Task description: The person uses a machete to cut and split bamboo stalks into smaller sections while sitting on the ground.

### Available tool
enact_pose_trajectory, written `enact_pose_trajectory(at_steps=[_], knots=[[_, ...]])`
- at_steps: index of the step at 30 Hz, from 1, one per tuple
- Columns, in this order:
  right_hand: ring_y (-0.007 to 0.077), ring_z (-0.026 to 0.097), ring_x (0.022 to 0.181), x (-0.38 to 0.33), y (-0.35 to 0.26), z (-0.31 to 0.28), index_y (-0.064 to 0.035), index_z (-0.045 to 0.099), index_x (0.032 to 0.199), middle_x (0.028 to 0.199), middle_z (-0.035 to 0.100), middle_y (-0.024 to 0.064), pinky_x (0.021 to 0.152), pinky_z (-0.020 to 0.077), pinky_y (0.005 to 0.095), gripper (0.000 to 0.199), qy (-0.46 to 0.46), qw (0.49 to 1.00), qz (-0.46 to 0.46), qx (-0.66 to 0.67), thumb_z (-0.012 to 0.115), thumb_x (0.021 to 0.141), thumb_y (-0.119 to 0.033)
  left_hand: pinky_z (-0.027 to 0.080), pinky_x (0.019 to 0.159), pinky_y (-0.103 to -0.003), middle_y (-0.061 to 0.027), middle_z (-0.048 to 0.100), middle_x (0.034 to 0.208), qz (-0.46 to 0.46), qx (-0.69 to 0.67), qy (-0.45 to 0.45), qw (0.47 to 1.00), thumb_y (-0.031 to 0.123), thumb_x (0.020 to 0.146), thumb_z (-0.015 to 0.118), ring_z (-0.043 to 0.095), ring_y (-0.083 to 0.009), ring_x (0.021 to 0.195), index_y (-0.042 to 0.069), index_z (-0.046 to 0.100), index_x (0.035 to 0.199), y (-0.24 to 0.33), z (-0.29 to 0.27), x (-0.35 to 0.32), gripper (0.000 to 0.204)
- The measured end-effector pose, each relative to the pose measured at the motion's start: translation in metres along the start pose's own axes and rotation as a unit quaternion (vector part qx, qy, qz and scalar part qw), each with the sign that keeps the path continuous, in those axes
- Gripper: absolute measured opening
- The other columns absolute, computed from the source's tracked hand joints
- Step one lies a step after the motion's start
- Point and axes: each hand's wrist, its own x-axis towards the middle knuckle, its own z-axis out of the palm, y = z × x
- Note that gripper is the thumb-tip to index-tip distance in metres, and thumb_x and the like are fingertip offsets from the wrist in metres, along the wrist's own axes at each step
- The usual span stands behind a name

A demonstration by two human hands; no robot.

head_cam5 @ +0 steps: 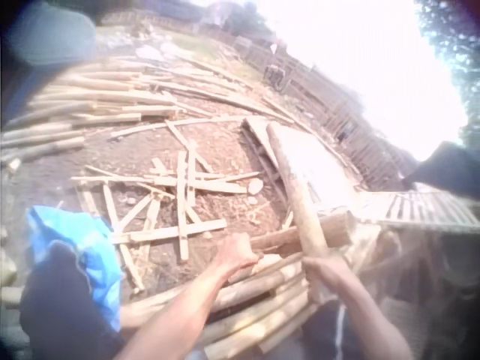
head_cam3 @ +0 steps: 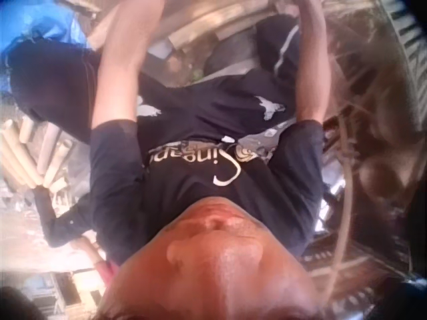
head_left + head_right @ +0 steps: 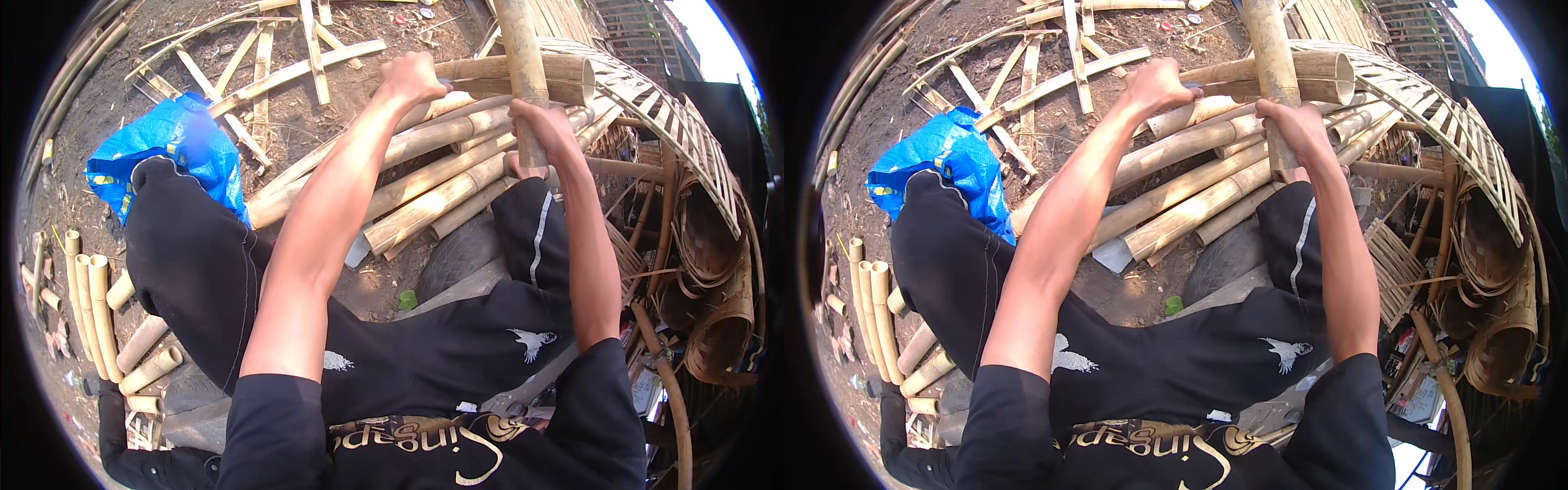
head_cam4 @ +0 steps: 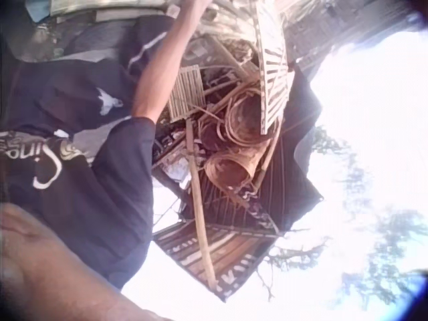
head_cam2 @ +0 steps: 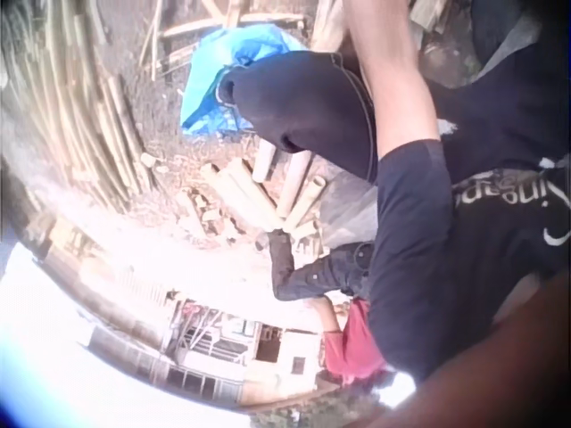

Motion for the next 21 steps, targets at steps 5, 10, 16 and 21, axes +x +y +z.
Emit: enact_pose_trajectory(at_steps=[5, 10, 16, 21], knots=[[0.0140, 0.062, 0.066, -0.031, -0.025, -0.059, 0.0009, 0.071, 0.083, 0.075, 0.068, 0.0074, 0.062, 0.0487, 0.0288, 0.028, 0.052, 0.993, -0.098, 0.027, 0.076, 0.074, -0.026, 0.056, 0.077, -0.047, -0.0215, 0.074, 0.093, -0.046, 0.046, -0.050, 0.997, 0.045, 0.076, 0.077, 0.073, -0.0356, 0.089, -0.001, 0.075, 0.092, 0.007, -0.011, 0.001, 0.049], [0.0155, 0.066, 0.075, -0.088, -0.078, -0.107, 0.0041, 0.069, 0.097, 0.080, 0.067, 0.0091, 0.067, 0.0539, 0.0299, 0.032, 0.250, 0.933, -0.238, 0.098, 0.074, 0.084, -0.025, 0.059, 0.078, -0.043, -0.0176, 0.075, 0.095, -0.067, 0.102, -0.012, 0.992, 0.022, 0.078, 0.077, 0.074, -0.0313, 0.091, 0.003, 0.077, 0.096, -0.008, -0.016, 0.016, 0.027], [0.0163, 0.065, 0.074, -0.008, 0.023, 0.028, 0.0071, 0.070, 0.087, 0.079, 0.071, 0.0088, 0.072, 0.0505, 0.0294, 0.035, 0.213, 0.949, -0.220, 0.070, 0.073, 0.081, -0.027, 0.032, 0.114, -0.053, -0.0255, 0.060, 0.120, 0.002, 0.158, 0.104, 0.982, 0.032, 0.074, 0.082, 0.056, -0.0349, 0.122, -0.002, 0.057, 0.119, -0.009, 0.006, 0.040, 0.062], [0.0185, 0.065, 0.070, 0.033, 0.059, 0.055, 0.0074, 0.071, 0.095, 0.082, 0.068, 0.0108, 0.065, 0.0535, 0.0336, 0.043, -0.024, 0.994, 0.096, -0.048, 0.077, 0.070, -0.027, 0.040, 0.103, -0.050, -0.0190, 0.075, 0.097, 0.072, 0.297, 0.283, 0.909, 0.025, 0.072, 0.082, 0.071, -0.0341, 0.103, 0.004, 0.076, 0.096, -0.031, 0.017, 0.060, 0.032]])
